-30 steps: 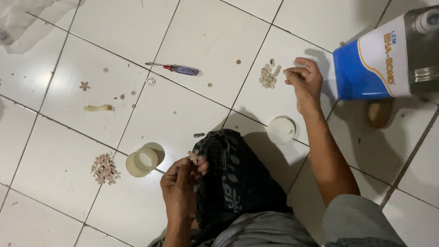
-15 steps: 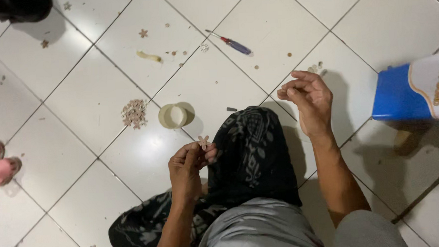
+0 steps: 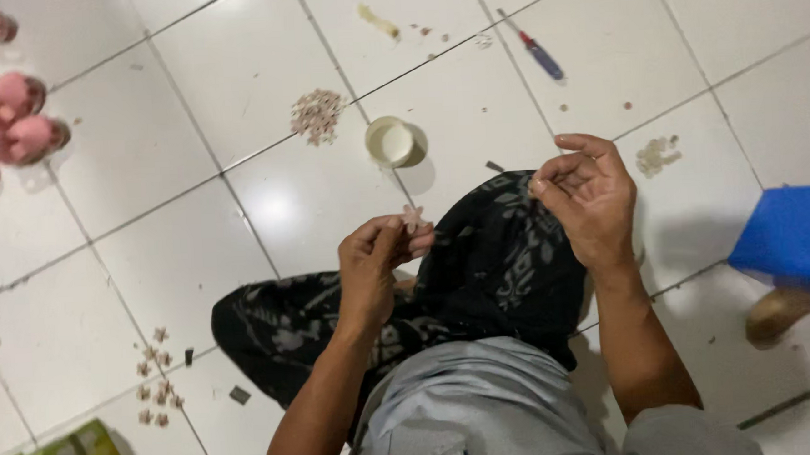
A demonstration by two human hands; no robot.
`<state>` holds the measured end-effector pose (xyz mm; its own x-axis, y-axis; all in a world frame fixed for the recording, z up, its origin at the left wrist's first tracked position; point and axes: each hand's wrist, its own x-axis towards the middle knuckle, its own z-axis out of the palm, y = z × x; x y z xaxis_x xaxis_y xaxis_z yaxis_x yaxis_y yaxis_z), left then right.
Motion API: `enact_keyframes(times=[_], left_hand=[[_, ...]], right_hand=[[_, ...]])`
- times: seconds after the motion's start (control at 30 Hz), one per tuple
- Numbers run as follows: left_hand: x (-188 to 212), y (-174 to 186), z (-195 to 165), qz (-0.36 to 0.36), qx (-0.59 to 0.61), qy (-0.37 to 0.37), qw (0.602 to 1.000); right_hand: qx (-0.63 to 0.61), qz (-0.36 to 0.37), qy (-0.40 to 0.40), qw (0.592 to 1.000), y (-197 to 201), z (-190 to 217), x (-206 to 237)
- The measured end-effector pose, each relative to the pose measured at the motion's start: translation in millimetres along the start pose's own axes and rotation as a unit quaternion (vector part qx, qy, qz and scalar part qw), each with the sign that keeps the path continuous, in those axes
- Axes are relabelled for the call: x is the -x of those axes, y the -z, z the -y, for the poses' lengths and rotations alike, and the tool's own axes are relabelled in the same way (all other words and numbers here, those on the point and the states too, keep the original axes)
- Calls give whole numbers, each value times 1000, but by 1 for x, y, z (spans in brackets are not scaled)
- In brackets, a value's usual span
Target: The person sits on the floor and repeatedly picks up small flower-shaped pieces and circular discs. They apply adhesive from a small cup to the pieces and press them together to form small decorative units, placing the finished items on the floor.
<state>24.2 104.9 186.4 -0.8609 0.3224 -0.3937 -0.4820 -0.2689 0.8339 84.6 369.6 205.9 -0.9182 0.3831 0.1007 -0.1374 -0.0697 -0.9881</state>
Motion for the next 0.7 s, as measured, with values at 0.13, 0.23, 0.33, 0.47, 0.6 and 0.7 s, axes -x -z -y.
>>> enact_keyframes(times=[0.13, 0.23, 0.33, 0.47, 0.6, 0.7], left_hand=[[5, 11, -2, 18, 24, -25, 999], [8, 18, 1, 15, 17, -43, 999], [13, 25, 6, 20, 55, -58, 997], [19, 31, 12, 15, 69, -72, 995], [20, 36, 14, 13, 63, -97, 993], [20, 39, 13, 16, 69, -100, 992]], right_hand=[[7, 56, -19, 998, -42, -3, 11], [85, 101, 2, 991, -73, -8, 18], [83, 150, 44, 984, -98, -13, 25], [133, 167, 92, 973, -120, -15, 30], [130, 166, 82, 974, -132, -14, 28], [130, 168, 84, 974, -137, -14, 28]])
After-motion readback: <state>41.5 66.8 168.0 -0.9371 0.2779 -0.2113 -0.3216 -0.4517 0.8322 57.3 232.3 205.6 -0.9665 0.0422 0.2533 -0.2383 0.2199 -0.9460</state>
